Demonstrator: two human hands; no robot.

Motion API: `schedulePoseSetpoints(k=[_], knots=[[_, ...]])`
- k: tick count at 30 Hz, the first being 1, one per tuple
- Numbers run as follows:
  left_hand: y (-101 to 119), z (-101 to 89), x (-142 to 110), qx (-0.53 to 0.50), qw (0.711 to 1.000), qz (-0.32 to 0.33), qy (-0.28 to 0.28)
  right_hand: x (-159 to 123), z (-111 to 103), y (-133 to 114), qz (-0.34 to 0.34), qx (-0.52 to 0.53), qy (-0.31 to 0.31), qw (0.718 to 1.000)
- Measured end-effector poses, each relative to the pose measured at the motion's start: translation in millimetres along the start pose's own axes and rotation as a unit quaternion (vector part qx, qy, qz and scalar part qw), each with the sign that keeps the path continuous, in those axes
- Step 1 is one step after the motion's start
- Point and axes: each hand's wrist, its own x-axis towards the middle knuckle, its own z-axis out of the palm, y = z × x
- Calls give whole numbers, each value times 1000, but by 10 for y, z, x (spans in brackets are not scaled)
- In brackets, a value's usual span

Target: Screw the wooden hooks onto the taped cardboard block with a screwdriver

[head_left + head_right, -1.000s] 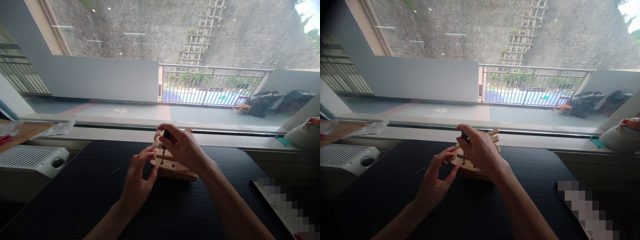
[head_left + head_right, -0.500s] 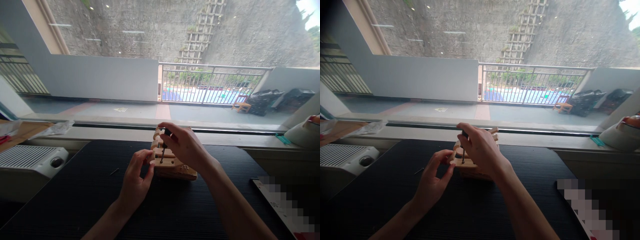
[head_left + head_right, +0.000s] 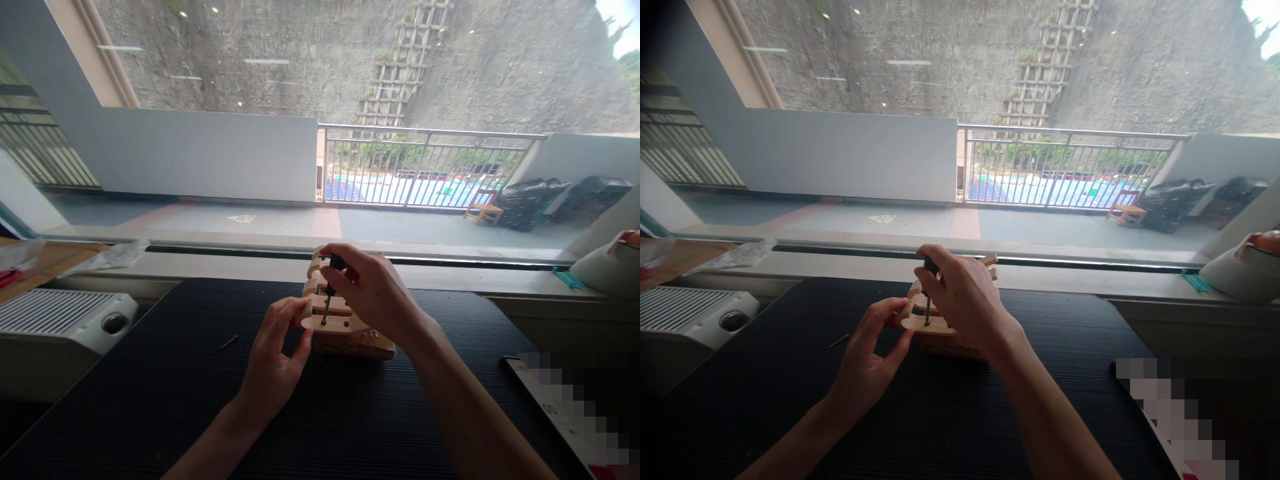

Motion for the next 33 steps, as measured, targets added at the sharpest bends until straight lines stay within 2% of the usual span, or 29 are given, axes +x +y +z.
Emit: schedulePoseSetpoints(k=[4,12,20,28,33], knots=[[-7,8,-11,14,1000,-2,-1,7,1,50,26,-22,22,999],[-10,18,-10,4,1000,3,-5,-30,-122,-4,-32,-48,6,998],[-9,-2,-23,4,1000,10,-11,-23,-72,36,28,-14,26,999],[2,5,-8,3,1000,7,-16,-55,-63,-86,-26,35,-40,998],[-7,12,-5,-4,1000,7,-13,-7,33,-15,18,-6,16,1000]])
